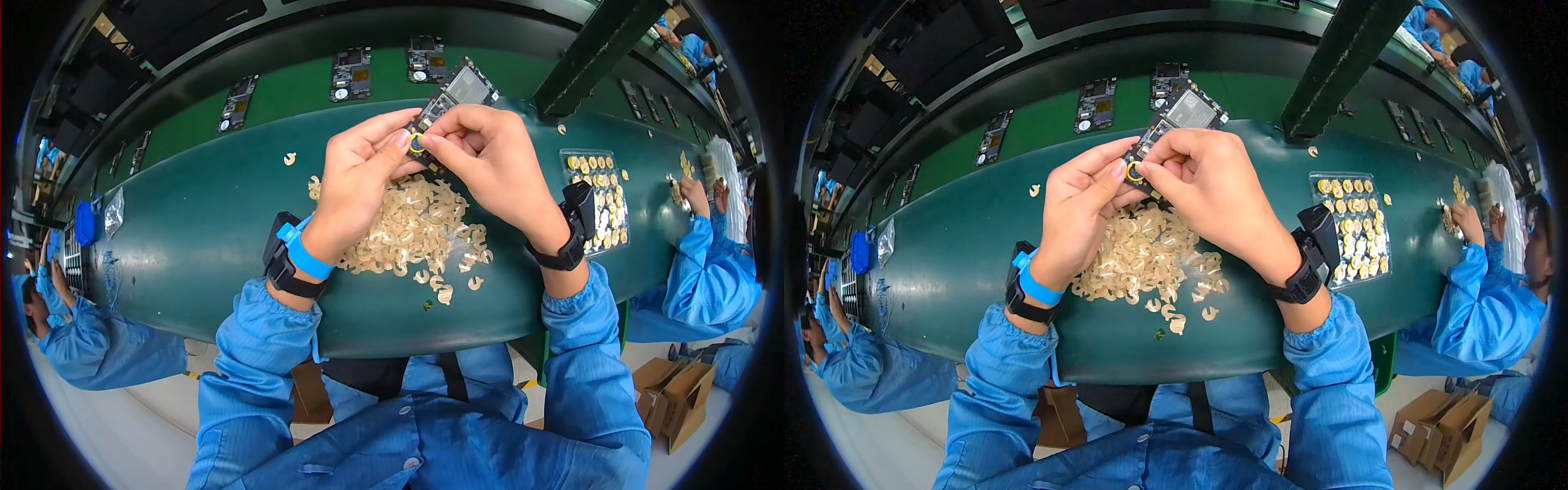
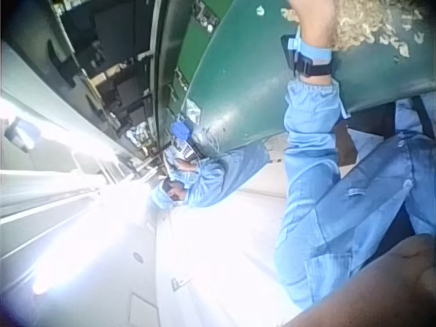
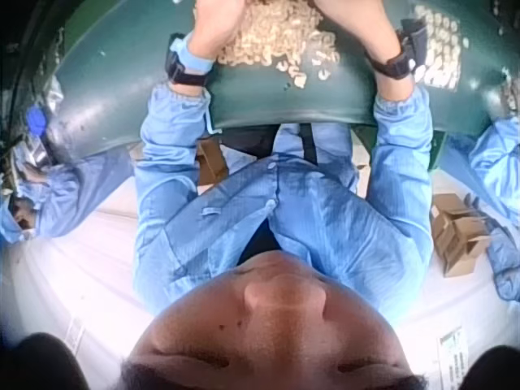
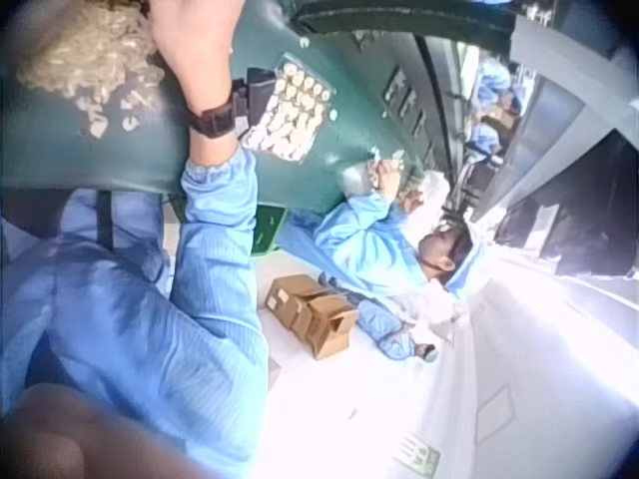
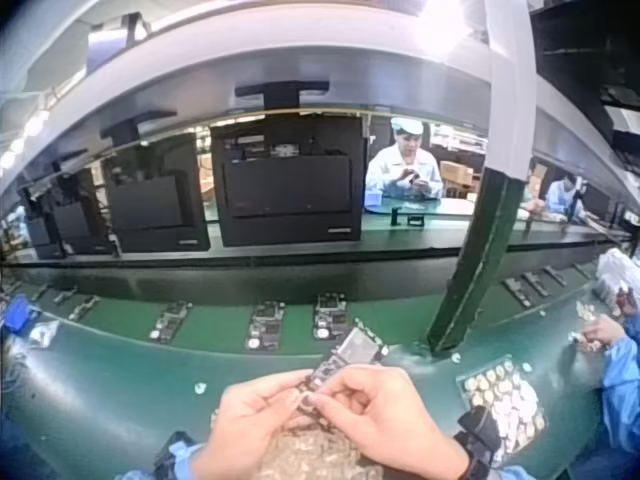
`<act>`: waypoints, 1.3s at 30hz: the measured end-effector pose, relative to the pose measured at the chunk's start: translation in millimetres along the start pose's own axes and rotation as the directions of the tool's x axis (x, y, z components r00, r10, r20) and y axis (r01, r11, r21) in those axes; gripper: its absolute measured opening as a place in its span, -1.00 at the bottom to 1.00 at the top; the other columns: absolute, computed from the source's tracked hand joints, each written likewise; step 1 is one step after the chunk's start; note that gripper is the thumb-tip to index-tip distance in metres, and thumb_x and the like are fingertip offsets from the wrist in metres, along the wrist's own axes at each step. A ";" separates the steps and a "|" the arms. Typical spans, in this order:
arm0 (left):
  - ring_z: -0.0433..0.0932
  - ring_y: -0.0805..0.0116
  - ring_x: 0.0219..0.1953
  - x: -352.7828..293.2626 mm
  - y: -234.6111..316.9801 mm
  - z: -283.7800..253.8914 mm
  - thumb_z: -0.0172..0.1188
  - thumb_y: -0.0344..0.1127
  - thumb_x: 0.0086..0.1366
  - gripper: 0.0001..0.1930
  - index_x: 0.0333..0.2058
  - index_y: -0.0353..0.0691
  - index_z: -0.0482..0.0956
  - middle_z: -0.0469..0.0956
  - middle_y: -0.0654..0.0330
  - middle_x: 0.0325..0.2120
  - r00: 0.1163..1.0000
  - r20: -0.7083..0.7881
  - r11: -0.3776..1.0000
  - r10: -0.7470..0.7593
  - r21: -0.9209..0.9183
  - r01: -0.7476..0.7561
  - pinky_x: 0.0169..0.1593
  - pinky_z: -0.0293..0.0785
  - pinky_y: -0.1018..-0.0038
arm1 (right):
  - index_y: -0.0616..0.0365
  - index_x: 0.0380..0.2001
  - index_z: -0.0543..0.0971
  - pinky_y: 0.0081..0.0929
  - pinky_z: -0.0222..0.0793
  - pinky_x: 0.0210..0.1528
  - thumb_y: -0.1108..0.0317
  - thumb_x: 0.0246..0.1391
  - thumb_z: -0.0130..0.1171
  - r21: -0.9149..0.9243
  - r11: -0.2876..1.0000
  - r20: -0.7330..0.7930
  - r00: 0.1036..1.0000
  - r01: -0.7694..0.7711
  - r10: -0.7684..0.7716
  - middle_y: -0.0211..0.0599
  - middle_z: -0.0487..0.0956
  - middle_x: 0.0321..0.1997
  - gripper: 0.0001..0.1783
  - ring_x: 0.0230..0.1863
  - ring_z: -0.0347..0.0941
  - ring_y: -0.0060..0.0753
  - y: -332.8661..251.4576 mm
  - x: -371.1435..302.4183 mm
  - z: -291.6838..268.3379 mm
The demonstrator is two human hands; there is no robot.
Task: Installing small components onto circuit boards on an electronics assembly line.
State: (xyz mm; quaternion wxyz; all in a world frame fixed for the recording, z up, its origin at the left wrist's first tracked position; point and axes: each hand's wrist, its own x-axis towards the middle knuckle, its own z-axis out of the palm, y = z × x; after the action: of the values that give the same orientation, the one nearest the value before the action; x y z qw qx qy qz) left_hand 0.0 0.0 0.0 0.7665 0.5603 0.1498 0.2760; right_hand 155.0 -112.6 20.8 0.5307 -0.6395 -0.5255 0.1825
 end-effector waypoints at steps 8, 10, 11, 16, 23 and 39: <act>0.62 0.41 0.02 -3.7 5.1 4.0 0.12 -0.48 0.47 -0.59 0.25 -0.44 0.44 0.63 0.04 0.04 0.999 -0.011 0.991 0.038 0.126 -0.036 0.03 0.64 0.48 | 0.34 -0.38 0.67 -0.58 0.34 -0.47 0.44 0.12 0.38 -0.018 1.000 0.001 1.000 -0.022 0.022 -0.35 0.58 -0.58 -0.85 -0.56 0.37 -0.67 -6.5 -1.3 -0.8; 0.64 0.42 0.01 -3.3 4.3 4.0 0.13 -0.48 0.47 -0.59 0.24 -0.44 0.44 0.64 0.03 0.03 0.999 -0.005 0.990 0.053 0.134 -0.052 0.03 0.65 0.48 | 0.34 -0.38 0.67 -0.58 0.34 -0.47 0.44 0.12 0.38 -0.019 1.000 -0.020 1.000 -0.002 0.001 -0.35 0.58 -0.58 -0.85 -0.55 0.38 -0.68 -6.0 -2.8 0.9; 0.66 0.43 -0.01 -3.0 4.0 3.9 0.15 -0.47 0.46 -0.59 0.24 -0.44 0.44 0.65 0.02 0.02 0.998 0.000 0.988 0.065 0.141 -0.065 0.03 0.66 0.49 | 0.34 -0.38 0.67 -0.59 0.35 -0.47 0.44 0.11 0.39 -0.019 1.000 -0.040 0.999 0.015 -0.015 -0.35 0.58 -0.58 -0.85 -0.55 0.39 -0.68 -5.7 -3.0 1.5; 0.66 0.43 -0.01 -3.3 3.7 3.7 0.14 -0.48 0.46 -0.59 0.24 -0.44 0.45 0.65 0.01 0.02 0.997 0.004 0.986 0.076 0.148 -0.076 0.03 0.66 0.50 | 0.35 -0.39 0.67 -0.59 0.38 -0.47 0.45 0.10 0.39 -0.010 1.000 -0.025 0.999 -0.027 0.026 -0.35 0.60 -0.57 -0.86 -0.56 0.41 -0.69 -5.2 -2.4 1.7; 0.66 0.45 -0.03 -1.6 1.6 2.9 0.14 -0.50 0.45 -0.60 0.22 -0.44 0.46 0.66 0.03 0.01 0.997 -0.015 0.986 0.072 0.155 -0.069 0.01 0.66 0.53 | 0.35 -0.41 0.66 -0.58 0.37 -0.47 0.46 0.10 0.39 0.018 1.000 -0.072 0.997 -0.012 0.014 -0.34 0.61 -0.57 -0.85 -0.56 0.42 -0.69 -0.4 -2.0 7.4; 0.67 0.41 -0.03 0.2 2.9 0.2 0.15 -0.53 0.43 -0.59 0.22 -0.48 0.42 0.64 0.02 0.03 0.998 0.053 0.999 0.028 0.030 -0.029 0.02 0.67 0.52 | 0.34 -0.39 0.66 -0.49 0.42 -0.43 0.46 0.08 0.36 -0.016 1.000 -0.061 0.998 -0.008 0.007 -0.21 0.61 -0.54 -0.87 -0.55 0.47 -0.51 -2.2 -3.3 4.1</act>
State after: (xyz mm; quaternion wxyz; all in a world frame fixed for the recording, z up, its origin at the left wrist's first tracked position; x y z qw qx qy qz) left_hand -0.5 0.6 2.8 0.7575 0.5810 0.1259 0.2699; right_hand 149.5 -113.7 20.2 0.5405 -0.6511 -0.5081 0.1608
